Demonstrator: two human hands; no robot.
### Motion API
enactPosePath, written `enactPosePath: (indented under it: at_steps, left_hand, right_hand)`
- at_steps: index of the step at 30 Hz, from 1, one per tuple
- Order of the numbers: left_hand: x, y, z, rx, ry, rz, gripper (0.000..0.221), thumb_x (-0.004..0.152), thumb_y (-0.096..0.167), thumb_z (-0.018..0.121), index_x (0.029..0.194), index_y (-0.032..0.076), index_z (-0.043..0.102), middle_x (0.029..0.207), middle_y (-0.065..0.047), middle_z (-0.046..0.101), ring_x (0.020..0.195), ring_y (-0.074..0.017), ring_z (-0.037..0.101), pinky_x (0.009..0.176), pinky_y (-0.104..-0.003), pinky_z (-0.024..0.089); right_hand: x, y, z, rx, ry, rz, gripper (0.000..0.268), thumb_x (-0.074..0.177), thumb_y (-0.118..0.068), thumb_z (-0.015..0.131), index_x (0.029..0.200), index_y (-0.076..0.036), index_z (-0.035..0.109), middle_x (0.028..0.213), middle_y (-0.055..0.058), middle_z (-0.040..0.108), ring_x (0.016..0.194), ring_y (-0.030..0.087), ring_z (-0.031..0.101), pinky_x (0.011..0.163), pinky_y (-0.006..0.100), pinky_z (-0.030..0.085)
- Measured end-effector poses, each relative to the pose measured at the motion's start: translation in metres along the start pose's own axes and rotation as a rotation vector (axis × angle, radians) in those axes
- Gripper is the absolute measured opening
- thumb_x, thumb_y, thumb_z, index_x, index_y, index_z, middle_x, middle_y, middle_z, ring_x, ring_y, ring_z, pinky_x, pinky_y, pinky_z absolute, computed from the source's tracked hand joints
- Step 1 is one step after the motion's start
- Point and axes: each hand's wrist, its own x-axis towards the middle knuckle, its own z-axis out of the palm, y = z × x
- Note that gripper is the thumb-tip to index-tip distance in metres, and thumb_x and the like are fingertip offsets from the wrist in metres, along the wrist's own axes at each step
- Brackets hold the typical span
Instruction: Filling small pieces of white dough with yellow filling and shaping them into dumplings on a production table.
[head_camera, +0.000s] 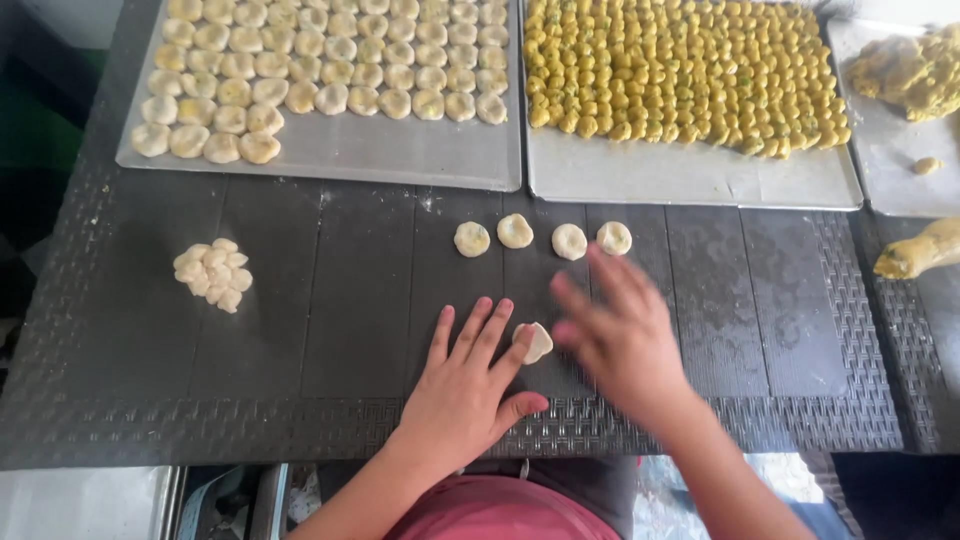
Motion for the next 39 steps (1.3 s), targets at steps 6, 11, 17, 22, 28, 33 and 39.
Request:
enactPosePath:
  at_steps: [6,11,17,22,28,33,39]
  left_hand:
    - [-0.002,0.002,0.002,0.013,0.012,0.008,0.069,0.101,0.067,0.047,0.152,0.020,0.053,0.159,-0.021,0.047,0.151,-0.0405,0.039,0.122,-0.068,0.024]
    - [-0.003,0.002,-0.004,0.033,0.049,0.026,0.063,0.106,0.063,0.043,0.151,0.021,0.055,0.153,-0.022,0.054,0.146,-0.0399,0.046,0.122,-0.064,0.028]
    - [-0.003,0.001,0.000,-0.013,0.031,0.009,0.065,0.106,0.063,0.041,0.148,0.017,0.057,0.152,-0.020,0.055,0.147,-0.0416,0.044,0.121,-0.067,0.026]
    - [-0.003,0.002,0.000,0.015,0.002,0.009,0.066,0.106,0.064,0.039,0.152,0.019,0.052,0.153,-0.020,0.053,0.148,-0.0409,0.043,0.122,-0.067,0.024]
    - [-0.005,-0.001,0.002,0.008,-0.012,0.039,0.061,0.102,0.064,0.049,0.152,0.028,0.055,0.158,-0.020,0.048,0.151,-0.0438,0.037,0.121,-0.071,0.021]
    - [0.011,-0.005,0.016,-0.053,0.037,0.001,0.034,0.093,0.050,0.071,0.119,0.029,0.076,0.136,-0.009,0.067,0.122,-0.0333,0.060,0.110,-0.067,0.033]
    - [0.034,-0.007,0.025,-0.073,-0.011,-0.263,0.017,0.099,0.040,0.067,0.095,0.032,0.083,0.090,0.007,0.065,0.089,-0.0158,0.057,0.085,-0.043,0.042]
  right_hand:
    - [0.148,0.066,0.032,0.092,0.334,0.023,0.031,0.103,-0.013,0.071,0.134,-0.011,0.075,0.112,0.009,0.072,0.106,0.037,0.060,0.072,0.049,0.057]
    - [0.232,0.090,0.047,-0.211,-0.018,-0.126,0.049,0.100,-0.007,0.052,0.143,-0.024,0.068,0.156,0.012,0.053,0.141,0.043,0.038,0.107,0.062,0.040]
    - [0.243,0.111,0.040,0.059,-0.046,-0.132,0.030,0.106,-0.013,0.058,0.133,-0.018,0.069,0.146,0.004,0.062,0.129,0.036,0.046,0.101,0.056,0.040]
    - [0.220,0.097,0.026,0.295,0.045,0.021,0.022,0.104,-0.012,0.059,0.126,-0.012,0.066,0.134,0.009,0.065,0.119,0.032,0.057,0.094,0.049,0.048]
    - [0.135,0.064,-0.013,0.636,0.248,0.222,0.024,0.100,-0.009,0.068,0.124,-0.012,0.063,0.099,0.004,0.064,0.078,0.014,0.055,0.072,0.032,0.049]
    - [0.039,0.018,-0.019,1.009,0.185,0.463,0.045,0.088,-0.002,0.081,0.130,-0.010,0.070,0.094,0.007,0.074,0.086,0.009,0.072,0.080,0.021,0.059]
    - [-0.024,-0.045,0.015,0.831,0.371,0.354,0.037,0.082,-0.008,0.088,0.117,-0.010,0.078,0.095,0.011,0.079,0.078,0.026,0.080,0.066,0.033,0.064]
